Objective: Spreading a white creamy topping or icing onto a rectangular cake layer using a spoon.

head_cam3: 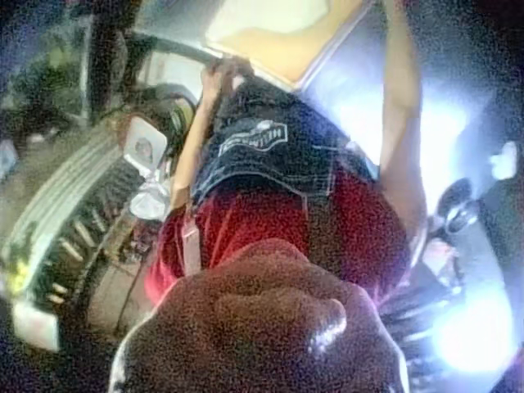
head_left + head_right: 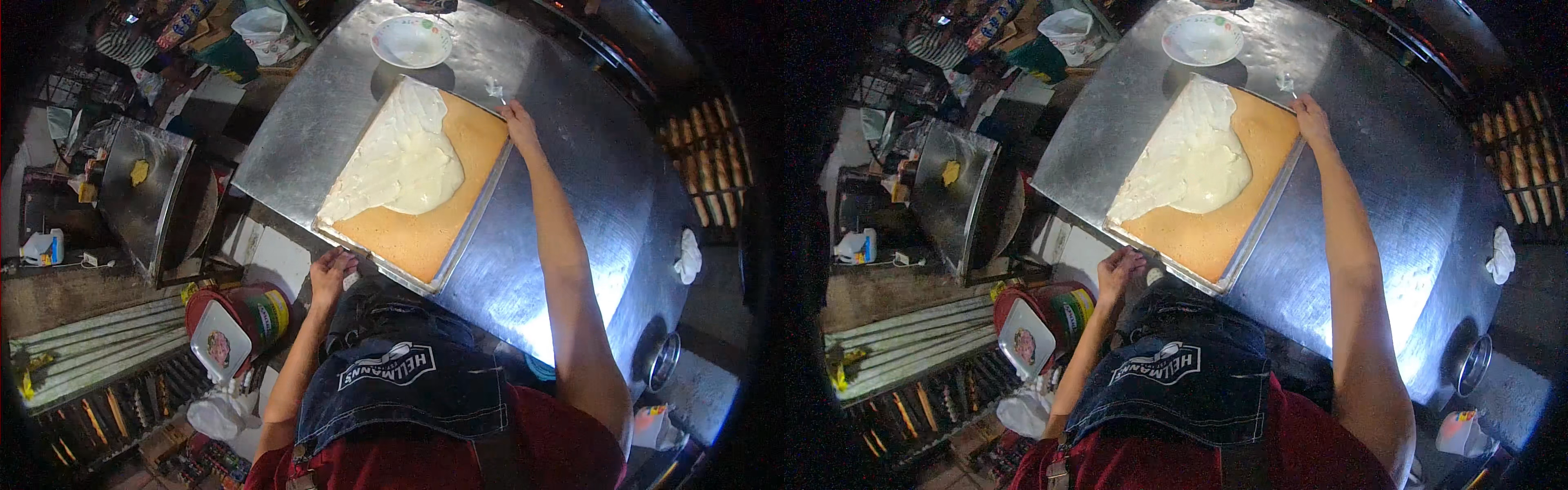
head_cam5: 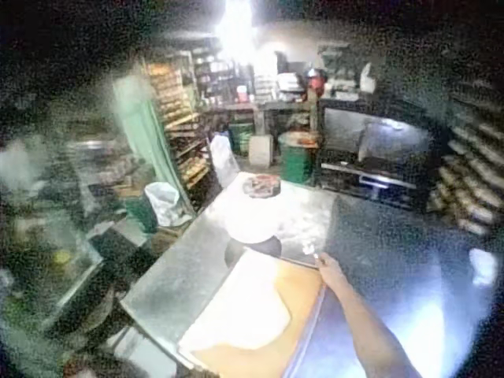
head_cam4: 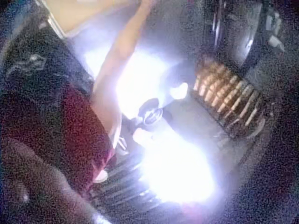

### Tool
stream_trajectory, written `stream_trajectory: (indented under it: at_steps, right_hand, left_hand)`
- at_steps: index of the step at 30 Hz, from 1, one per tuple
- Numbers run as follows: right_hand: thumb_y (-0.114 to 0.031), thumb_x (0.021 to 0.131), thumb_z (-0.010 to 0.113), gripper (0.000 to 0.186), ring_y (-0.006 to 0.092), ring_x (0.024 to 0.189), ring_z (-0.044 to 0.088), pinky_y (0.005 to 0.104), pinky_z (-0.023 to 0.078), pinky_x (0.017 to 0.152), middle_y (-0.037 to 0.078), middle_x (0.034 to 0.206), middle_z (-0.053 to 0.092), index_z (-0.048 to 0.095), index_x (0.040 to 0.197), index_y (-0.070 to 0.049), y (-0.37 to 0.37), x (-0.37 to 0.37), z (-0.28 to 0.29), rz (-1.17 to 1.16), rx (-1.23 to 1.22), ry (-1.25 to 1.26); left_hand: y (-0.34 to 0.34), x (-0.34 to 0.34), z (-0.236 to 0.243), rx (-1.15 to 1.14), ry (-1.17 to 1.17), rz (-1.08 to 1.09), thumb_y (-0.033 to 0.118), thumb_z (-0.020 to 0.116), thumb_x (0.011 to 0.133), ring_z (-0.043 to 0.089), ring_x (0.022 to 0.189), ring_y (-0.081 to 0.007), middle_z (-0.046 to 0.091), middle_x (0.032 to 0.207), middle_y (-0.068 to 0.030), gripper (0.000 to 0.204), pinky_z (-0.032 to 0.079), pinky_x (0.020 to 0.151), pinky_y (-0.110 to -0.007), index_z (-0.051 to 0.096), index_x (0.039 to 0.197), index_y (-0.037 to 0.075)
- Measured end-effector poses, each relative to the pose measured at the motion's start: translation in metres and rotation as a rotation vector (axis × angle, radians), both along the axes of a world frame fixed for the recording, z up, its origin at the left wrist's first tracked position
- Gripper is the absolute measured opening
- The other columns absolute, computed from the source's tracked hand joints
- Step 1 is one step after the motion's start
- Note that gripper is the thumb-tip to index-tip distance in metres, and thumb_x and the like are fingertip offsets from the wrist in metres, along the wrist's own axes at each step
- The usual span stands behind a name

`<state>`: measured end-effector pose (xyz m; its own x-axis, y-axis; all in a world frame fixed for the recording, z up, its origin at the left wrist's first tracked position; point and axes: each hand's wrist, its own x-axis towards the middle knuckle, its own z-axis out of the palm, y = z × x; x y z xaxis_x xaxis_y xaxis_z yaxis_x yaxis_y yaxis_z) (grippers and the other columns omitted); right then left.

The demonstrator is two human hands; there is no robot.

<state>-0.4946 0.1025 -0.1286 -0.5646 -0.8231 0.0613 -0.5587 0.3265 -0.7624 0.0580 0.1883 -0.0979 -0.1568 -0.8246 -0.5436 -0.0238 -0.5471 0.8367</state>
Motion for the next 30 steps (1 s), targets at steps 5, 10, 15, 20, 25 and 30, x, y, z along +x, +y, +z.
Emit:
stream_trajectory:
  at_steps: [5,10,15,20,25,30]
  right_hand:
    - [-0.033,0.102,0.049,0.033,0.0357,0.114,0.064,0.0429,0.047,0.096,0.016,0.120,0.070,0.066,0.113,-0.006,0.036,0.001,-0.010,-0.071,-0.030,-0.066]
    - [-0.029,0.104,0.051,0.029,0.0296,0.094,0.068,0.0379,0.051,0.084,0.014,0.099,0.072,0.063,0.103,-0.003,0.145,0.048,0.008,-0.182,-0.047,0.052]
    - [-0.024,0.104,0.054,0.027,0.0223,0.091,0.067,0.0320,0.050,0.082,0.010,0.098,0.073,0.067,0.115,-0.003,0.211,0.118,0.068,-0.299,-0.048,-0.020]
    - [-0.018,0.103,0.051,0.034,0.0250,0.117,0.064,0.0344,0.047,0.100,0.017,0.125,0.068,0.064,0.134,-0.012,0.166,0.237,0.100,-0.013,0.160,0.078]
    - [-0.022,0.100,0.051,0.029,0.0387,0.105,0.068,0.0458,0.053,0.091,0.019,0.111,0.071,0.070,0.122,-0.022,0.122,0.291,0.091,-0.116,0.336,0.160]
    - [-0.024,0.098,0.054,0.025,0.0402,0.102,0.068,0.0486,0.054,0.089,0.020,0.106,0.072,0.073,0.113,-0.018,0.092,0.331,0.083,-0.180,0.307,0.176]
  left_hand:
    - [-0.027,-0.001,0.013,-0.108,-0.152,-0.125,0.009,0.068,0.093,0.068,0.084,-0.0174,0.072,0.097,-0.0130,0.030,0.055,0.077,-0.031,0.066,0.114,-0.012]
    - [-0.100,0.004,0.001,-0.403,-0.343,-0.213,0.011,0.070,0.091,0.065,0.084,-0.0127,0.073,0.100,-0.0094,0.037,0.051,0.074,-0.027,0.066,0.122,-0.009]
    - [-0.152,-0.002,0.008,-0.372,-0.461,-0.460,0.014,0.069,0.089,0.069,0.081,-0.0213,0.074,0.093,-0.0156,0.034,0.054,0.079,-0.033,0.070,0.115,-0.007]
    - [-0.180,0.025,-0.003,-0.934,-0.662,-0.439,0.017,0.066,0.090,0.065,0.101,-0.0355,0.065,0.109,-0.0219,0.033,0.052,0.090,-0.043,0.067,0.115,-0.005]
    - [-0.194,0.034,-0.027,-1.047,-0.803,-0.229,0.027,0.065,0.093,0.058,0.117,-0.0376,0.056,0.128,-0.0185,0.038,0.048,0.099,-0.046,0.064,0.125,0.006]
    - [-0.190,0.024,-0.019,-1.008,-0.862,-0.189,0.029,0.057,0.098,0.052,0.126,-0.0397,0.050,0.139,-0.0199,0.039,0.047,0.102,-0.047,0.059,0.130,0.008]
